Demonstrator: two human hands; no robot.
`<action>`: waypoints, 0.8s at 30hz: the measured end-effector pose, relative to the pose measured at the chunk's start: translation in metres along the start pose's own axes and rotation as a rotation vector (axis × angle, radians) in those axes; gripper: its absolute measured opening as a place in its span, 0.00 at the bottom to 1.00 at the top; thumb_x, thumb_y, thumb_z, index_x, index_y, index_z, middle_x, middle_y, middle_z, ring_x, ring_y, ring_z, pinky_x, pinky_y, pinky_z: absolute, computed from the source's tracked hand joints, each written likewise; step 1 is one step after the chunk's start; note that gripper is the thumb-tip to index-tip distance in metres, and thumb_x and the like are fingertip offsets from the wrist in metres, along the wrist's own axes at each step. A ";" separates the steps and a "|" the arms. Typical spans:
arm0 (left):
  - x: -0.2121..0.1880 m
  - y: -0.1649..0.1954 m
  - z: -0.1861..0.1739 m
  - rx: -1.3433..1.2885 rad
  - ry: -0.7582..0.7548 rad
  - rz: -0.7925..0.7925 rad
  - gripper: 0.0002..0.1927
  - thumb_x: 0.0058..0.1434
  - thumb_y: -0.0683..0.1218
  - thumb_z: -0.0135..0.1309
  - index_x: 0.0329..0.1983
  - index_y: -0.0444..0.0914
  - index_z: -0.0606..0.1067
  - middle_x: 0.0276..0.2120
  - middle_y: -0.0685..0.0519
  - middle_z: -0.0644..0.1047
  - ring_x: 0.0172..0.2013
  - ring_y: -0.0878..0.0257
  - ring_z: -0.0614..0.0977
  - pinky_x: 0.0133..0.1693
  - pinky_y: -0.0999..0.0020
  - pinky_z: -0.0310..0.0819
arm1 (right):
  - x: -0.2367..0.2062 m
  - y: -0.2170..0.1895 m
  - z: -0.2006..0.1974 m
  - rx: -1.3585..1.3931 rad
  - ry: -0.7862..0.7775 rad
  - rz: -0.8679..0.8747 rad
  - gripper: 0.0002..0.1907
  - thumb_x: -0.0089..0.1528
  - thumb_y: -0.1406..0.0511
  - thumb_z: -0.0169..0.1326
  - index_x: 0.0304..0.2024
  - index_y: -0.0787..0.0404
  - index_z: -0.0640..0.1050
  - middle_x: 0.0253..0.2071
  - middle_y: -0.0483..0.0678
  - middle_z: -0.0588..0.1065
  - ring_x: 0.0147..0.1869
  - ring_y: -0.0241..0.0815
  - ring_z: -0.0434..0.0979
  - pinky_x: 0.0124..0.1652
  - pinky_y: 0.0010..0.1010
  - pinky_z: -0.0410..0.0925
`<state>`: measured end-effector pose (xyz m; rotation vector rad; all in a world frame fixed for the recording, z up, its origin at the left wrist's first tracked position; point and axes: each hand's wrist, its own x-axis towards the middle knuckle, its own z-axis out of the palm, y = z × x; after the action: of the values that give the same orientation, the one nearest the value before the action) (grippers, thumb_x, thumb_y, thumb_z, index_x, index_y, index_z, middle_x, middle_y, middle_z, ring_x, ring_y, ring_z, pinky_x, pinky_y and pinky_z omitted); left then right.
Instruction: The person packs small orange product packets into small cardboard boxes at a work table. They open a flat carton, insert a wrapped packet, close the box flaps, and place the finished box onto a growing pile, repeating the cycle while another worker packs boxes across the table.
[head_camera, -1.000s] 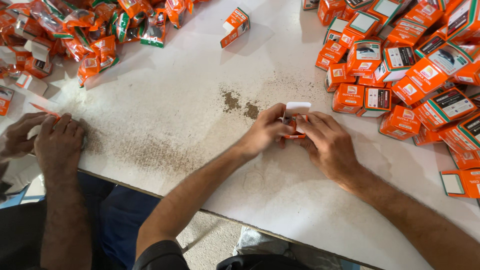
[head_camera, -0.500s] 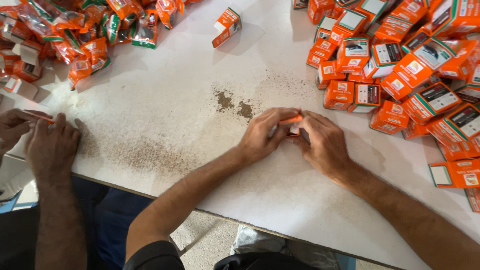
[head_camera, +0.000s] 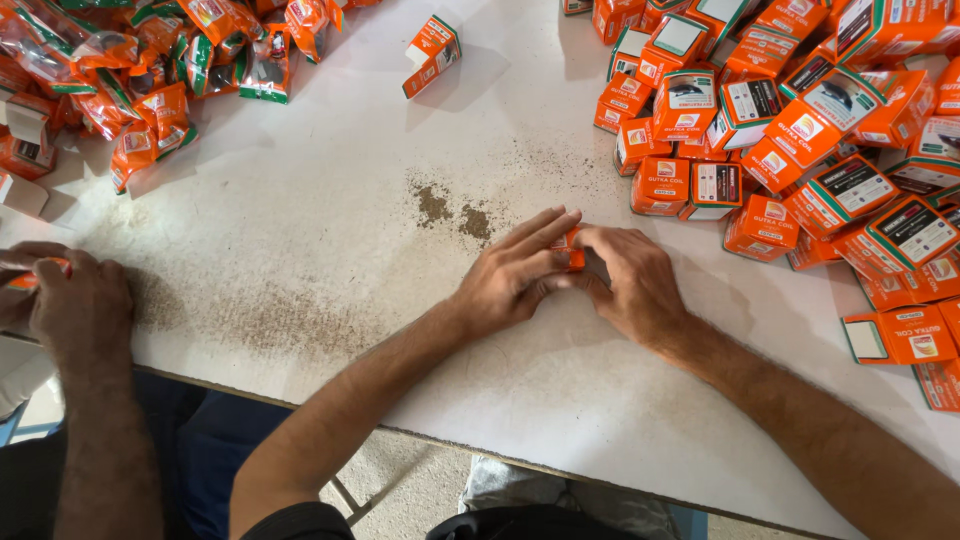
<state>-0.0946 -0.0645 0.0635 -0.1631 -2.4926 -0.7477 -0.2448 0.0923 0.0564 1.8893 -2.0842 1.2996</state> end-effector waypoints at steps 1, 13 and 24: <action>0.000 0.001 -0.002 0.067 -0.014 0.043 0.13 0.65 0.46 0.62 0.50 0.35 0.77 0.69 0.42 0.67 0.72 0.45 0.66 0.71 0.47 0.62 | -0.001 0.001 0.001 -0.001 0.015 -0.041 0.19 0.53 0.71 0.66 0.44 0.63 0.74 0.48 0.56 0.79 0.50 0.59 0.79 0.49 0.47 0.70; -0.001 -0.086 -0.039 0.426 0.231 -0.005 0.29 0.70 0.50 0.61 0.71 0.40 0.66 0.75 0.45 0.59 0.75 0.44 0.61 0.76 0.43 0.48 | 0.041 0.013 -0.044 -0.346 0.343 -0.180 0.21 0.70 0.65 0.60 0.62 0.64 0.70 0.65 0.65 0.66 0.67 0.69 0.69 0.61 0.56 0.64; 0.109 -0.215 -0.069 0.088 0.107 -0.398 0.16 0.67 0.51 0.57 0.52 0.37 0.76 0.35 0.47 0.86 0.31 0.61 0.88 0.34 0.66 0.85 | 0.097 0.024 0.064 -0.379 0.067 -0.216 0.38 0.63 0.59 0.60 0.70 0.68 0.62 0.71 0.71 0.59 0.75 0.72 0.57 0.69 0.61 0.54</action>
<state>-0.2116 -0.2867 0.0663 0.4058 -2.4760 -0.7758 -0.2591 -0.0254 0.0543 1.8115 -1.8674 0.8389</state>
